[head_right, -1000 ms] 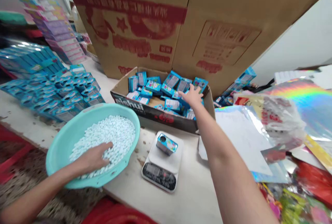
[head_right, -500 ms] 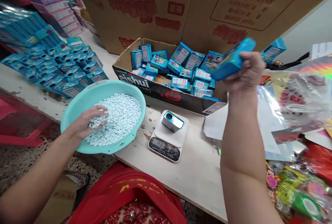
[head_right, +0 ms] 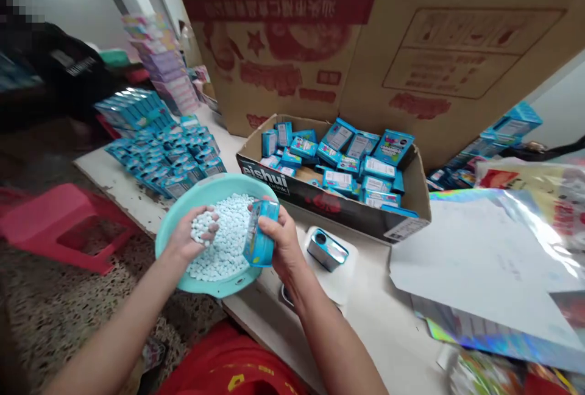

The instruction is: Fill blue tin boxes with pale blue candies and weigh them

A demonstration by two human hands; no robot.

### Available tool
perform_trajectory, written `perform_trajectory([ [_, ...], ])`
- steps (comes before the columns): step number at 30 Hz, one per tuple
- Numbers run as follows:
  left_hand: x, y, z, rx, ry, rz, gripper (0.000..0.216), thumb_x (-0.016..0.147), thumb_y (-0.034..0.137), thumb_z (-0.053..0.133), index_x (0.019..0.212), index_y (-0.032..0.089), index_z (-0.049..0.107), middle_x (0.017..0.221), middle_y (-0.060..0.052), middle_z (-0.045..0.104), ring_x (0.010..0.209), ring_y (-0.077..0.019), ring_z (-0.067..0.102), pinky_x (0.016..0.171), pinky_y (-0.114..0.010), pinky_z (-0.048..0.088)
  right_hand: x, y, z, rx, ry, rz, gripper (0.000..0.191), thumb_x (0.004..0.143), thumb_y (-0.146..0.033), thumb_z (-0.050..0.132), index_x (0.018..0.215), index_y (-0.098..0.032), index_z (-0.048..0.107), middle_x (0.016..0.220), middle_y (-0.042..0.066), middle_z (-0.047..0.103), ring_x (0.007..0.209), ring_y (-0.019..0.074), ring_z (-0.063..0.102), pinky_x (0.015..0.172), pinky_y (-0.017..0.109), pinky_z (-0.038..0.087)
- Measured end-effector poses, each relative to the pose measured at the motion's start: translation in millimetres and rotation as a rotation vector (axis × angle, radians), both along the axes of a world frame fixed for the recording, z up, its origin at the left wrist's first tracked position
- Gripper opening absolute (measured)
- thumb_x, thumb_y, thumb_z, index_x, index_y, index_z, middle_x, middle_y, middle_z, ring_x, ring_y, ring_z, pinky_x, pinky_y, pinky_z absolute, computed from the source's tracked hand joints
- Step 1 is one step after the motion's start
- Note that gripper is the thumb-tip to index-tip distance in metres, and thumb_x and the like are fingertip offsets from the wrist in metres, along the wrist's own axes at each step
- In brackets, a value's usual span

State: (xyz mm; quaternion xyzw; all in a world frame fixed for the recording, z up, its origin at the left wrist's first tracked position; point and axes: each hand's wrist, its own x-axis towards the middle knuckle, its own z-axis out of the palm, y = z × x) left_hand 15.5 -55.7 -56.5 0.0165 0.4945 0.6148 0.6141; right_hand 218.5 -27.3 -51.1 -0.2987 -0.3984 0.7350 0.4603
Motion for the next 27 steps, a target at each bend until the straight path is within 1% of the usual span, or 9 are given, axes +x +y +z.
perform_trajectory([
  [2, -1.1, -3.1, -5.1, 0.030, -0.035, 0.010, 0.006, 0.073, 0.018, 0.052, 0.076, 0.017, 0.047, 0.057, 0.001, 0.052, 0.038, -0.0074, 0.046, 0.028, -0.011, 0.026, -19.4, 3.5, -19.3, 0.015, 0.032, -0.015, 0.069, 0.055, -0.040, 0.071, 0.119, -0.021, 0.053, 0.122, 0.010, 0.061, 0.108, 0.0318, 0.059, 0.087, 0.045, 0.049],
  [5, -0.7, -8.4, -11.4, 0.032, -0.081, 0.018, 0.009, 0.072, 0.018, 0.054, 0.077, 0.017, 0.047, 0.057, 0.001, 0.053, 0.038, -0.0074, 0.047, 0.028, -0.011, 0.025, -35.8, 5.1, -35.1, 0.150, 0.023, -0.009, 0.073, 0.052, -0.027, 0.075, 0.122, -0.027, 0.051, 0.133, 0.005, 0.053, 0.118, 0.0285, 0.053, 0.096, 0.042, 0.044],
  [8, 6.0, -10.7, -14.5, 0.034, -0.111, 0.008, 0.010, 0.073, 0.020, 0.056, 0.078, 0.017, 0.048, 0.056, 0.001, 0.054, 0.037, -0.0077, 0.047, 0.028, -0.011, 0.023, -42.2, 3.2, -39.7, 0.232, -0.003, 0.042, 0.077, 0.052, -0.024, 0.076, 0.124, -0.028, 0.050, 0.136, 0.005, 0.050, 0.123, 0.0270, 0.048, 0.102, 0.042, 0.039],
  [12, 19.7, -5.8, -17.5, 0.045, -0.117, -0.028, 0.010, 0.073, 0.022, 0.058, 0.077, 0.016, 0.051, 0.053, 0.001, 0.054, 0.034, -0.0070, 0.045, 0.026, -0.011, 0.021, -49.2, 0.8, -40.6, 0.158, -0.035, 0.052, 0.081, 0.052, -0.025, 0.078, 0.127, -0.026, 0.046, 0.139, 0.007, 0.045, 0.124, 0.0270, 0.048, 0.100, 0.042, 0.041],
  [14, 23.7, -1.3, -19.1, 0.042, -0.113, -0.010, 0.011, 0.073, 0.022, 0.060, 0.075, 0.016, 0.052, 0.050, 0.002, 0.053, 0.032, -0.0064, 0.043, 0.026, -0.012, 0.021, -53.1, 1.7, -41.3, 0.111, -0.107, 0.059, 0.086, 0.048, -0.027, 0.081, 0.126, -0.024, 0.045, 0.135, 0.009, 0.048, 0.121, 0.0271, 0.050, 0.098, 0.042, 0.042],
  [16, 24.1, 3.2, -19.4, 0.029, -0.098, 0.027, 0.011, 0.072, 0.022, 0.061, 0.073, 0.015, 0.052, 0.048, 0.002, 0.051, 0.032, -0.0064, 0.043, 0.026, -0.013, 0.022, -56.0, 3.8, -41.8, 0.079, -0.216, 0.080, 0.087, 0.042, -0.029, 0.084, 0.121, -0.021, 0.047, 0.121, 0.009, 0.058, 0.112, 0.0273, 0.055, 0.094, 0.042, 0.044],
  [19, 19.3, 7.7, -15.0, 0.053, -0.073, 0.048, 0.010, 0.072, 0.020, 0.061, 0.073, 0.015, 0.052, 0.052, 0.001, 0.054, 0.033, -0.0067, 0.045, 0.026, -0.012, 0.024, -57.8, 7.1, -42.0, 0.049, -0.345, 0.049, 0.077, 0.042, -0.036, 0.083, 0.109, -0.019, 0.049, 0.100, 0.005, 0.062, 0.094, 0.0246, 0.060, 0.084, 0.038, 0.047],
  [23, 7.9, 10.5, -1.7, 0.144, -0.083, 0.028, 0.007, 0.073, 0.019, 0.057, 0.075, 0.016, 0.051, 0.055, 0.001, 0.053, 0.036, -0.0074, 0.046, 0.025, -0.012, 0.022, -57.2, 8.7, -43.0, 0.041, -0.394, -0.004, 0.074, 0.047, -0.046, 0.079, 0.106, -0.020, 0.044, 0.092, 0.003, 0.059, 0.083, 0.0215, 0.059, 0.074, 0.034, 0.048],
  [27, -9.0, 13.7, 15.7, 0.208, -0.071, 0.092, 0.006, 0.076, 0.019, 0.053, 0.072, 0.017, 0.049, 0.053, 0.002, 0.050, 0.035, -0.0072, 0.043, 0.025, -0.011, 0.022, -54.7, 8.3, -43.9, 0.087, -0.330, -0.018, 0.083, 0.046, -0.041, 0.081, 0.117, -0.021, 0.043, 0.095, 0.002, 0.060, 0.083, 0.0212, 0.060, 0.075, 0.034, 0.047],
])
